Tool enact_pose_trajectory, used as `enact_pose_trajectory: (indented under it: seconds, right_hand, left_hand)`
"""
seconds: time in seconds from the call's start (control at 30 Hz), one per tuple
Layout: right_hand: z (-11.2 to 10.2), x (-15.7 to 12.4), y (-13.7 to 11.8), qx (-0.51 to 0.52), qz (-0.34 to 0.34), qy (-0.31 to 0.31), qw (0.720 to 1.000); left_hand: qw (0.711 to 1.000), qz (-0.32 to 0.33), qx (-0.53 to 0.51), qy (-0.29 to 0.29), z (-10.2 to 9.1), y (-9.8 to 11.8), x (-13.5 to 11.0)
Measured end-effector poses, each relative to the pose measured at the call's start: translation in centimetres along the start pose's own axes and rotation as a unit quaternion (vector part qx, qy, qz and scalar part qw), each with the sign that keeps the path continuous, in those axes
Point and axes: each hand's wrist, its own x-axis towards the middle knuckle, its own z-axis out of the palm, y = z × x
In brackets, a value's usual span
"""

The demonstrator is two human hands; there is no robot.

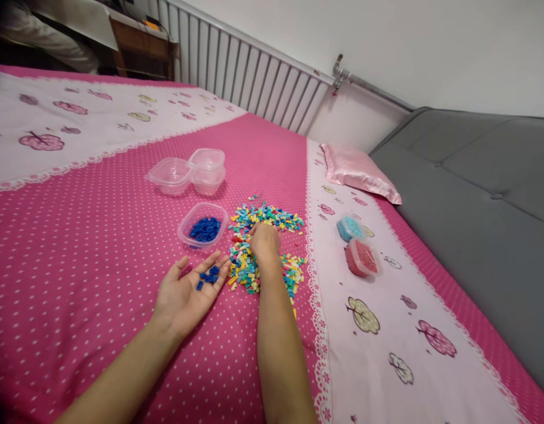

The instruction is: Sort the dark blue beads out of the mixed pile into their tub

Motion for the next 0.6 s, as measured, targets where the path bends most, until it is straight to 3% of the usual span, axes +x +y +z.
enact_pose_trajectory:
  seconds: [0.37, 0.6]
  right_hand:
    - [2.0, 1.3, 0.9, 0.03, -0.047, 0.047, 0.997]
    - [2.2, 1.3, 0.9, 0.028, -0.038, 0.029, 0.998]
  left_hand:
    - [1.0, 0.006, 0.006, -0.004, -0.1, -0.1, 0.0]
    - [1.0, 0.008, 0.009, -0.006, -0.1, -0.1, 0.1]
